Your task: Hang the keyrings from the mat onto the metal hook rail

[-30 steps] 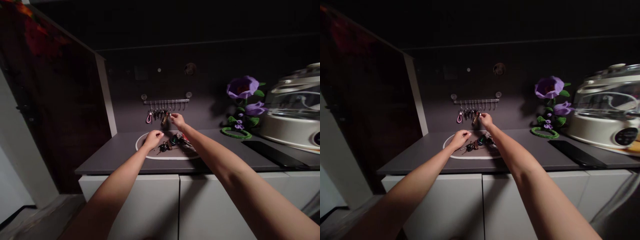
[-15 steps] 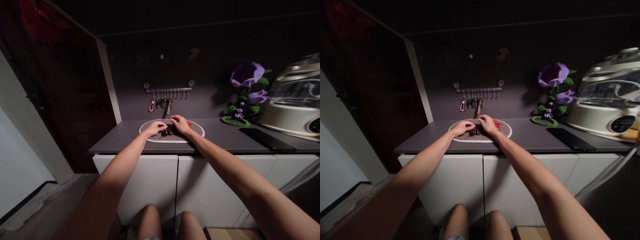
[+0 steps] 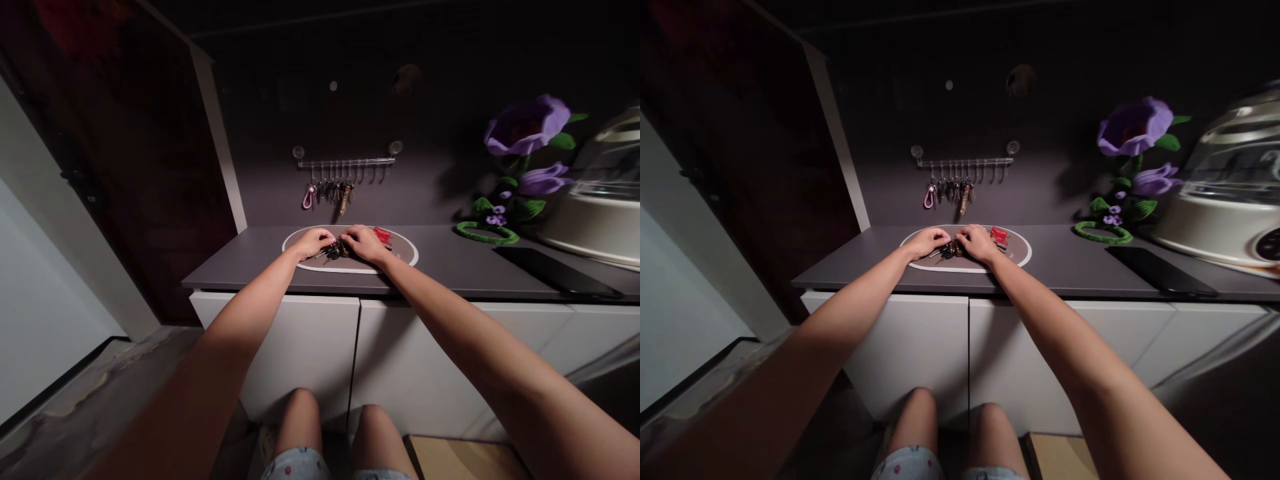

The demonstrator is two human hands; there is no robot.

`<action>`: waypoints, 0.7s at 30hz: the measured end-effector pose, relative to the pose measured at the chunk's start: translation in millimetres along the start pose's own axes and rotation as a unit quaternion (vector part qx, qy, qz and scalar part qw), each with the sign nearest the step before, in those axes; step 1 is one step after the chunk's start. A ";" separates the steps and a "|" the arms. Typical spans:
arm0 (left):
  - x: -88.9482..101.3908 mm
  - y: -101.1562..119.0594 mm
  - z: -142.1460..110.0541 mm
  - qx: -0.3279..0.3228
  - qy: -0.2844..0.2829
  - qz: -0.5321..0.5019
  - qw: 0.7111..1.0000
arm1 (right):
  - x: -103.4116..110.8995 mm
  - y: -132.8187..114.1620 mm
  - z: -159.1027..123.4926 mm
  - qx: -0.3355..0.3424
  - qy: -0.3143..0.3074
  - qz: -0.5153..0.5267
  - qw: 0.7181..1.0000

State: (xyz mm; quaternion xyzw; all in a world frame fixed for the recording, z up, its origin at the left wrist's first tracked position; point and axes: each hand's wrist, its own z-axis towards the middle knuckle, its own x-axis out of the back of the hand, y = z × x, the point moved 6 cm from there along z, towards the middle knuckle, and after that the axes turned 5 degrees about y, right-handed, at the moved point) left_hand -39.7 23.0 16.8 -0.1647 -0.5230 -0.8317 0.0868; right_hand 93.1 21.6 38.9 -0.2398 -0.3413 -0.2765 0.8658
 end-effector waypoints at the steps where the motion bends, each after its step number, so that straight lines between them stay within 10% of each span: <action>1: 0.9 -0.2 0.1 0.003 0.007 -0.006 1.000 | 0.0 -0.9 0.0 0.001 -0.003 -0.002 1.000; 21: 23.3 -0.8 8.5 0.018 0.148 -0.153 0.977 | 4.5 -11.6 1.9 -0.018 0.042 0.089 0.995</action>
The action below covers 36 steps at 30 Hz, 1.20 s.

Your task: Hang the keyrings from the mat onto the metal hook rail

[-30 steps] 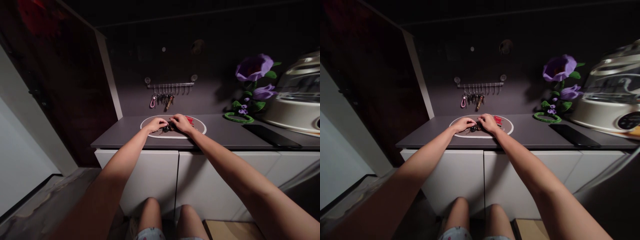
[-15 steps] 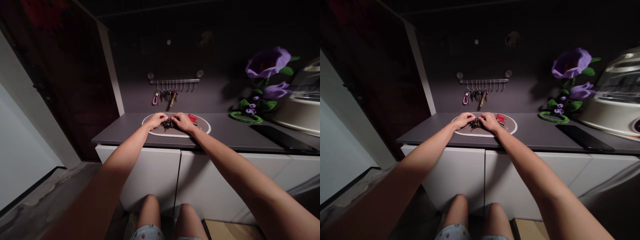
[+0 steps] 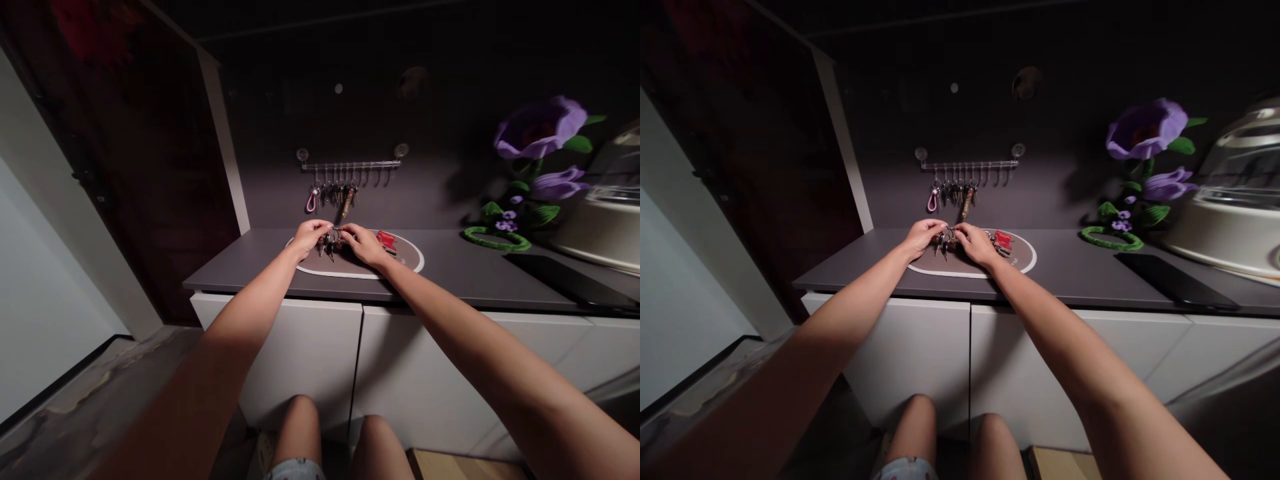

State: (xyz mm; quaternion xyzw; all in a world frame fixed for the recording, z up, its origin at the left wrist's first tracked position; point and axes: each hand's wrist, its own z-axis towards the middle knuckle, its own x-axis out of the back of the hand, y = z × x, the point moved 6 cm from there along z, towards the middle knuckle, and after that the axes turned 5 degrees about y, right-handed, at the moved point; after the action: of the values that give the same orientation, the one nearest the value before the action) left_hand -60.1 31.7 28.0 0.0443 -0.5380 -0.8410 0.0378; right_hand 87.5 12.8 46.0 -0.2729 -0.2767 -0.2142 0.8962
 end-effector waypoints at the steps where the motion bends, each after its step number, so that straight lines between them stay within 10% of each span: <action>1: 0.4 1.6 -0.3 -0.001 0.002 -0.004 1.000 | 0.2 -0.8 0.1 0.000 0.007 0.008 1.000; 36: -12.9 3.2 -3.7 0.009 -0.047 -0.074 0.996 | 2.3 7.6 6.9 -0.032 0.068 0.150 0.986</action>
State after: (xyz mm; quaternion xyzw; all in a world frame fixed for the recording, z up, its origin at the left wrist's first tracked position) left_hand -46.9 28.4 29.8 0.0448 -0.5417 -0.8379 -0.0507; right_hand 90.7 22.3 49.4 -0.3250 -0.1637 -0.1040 0.9256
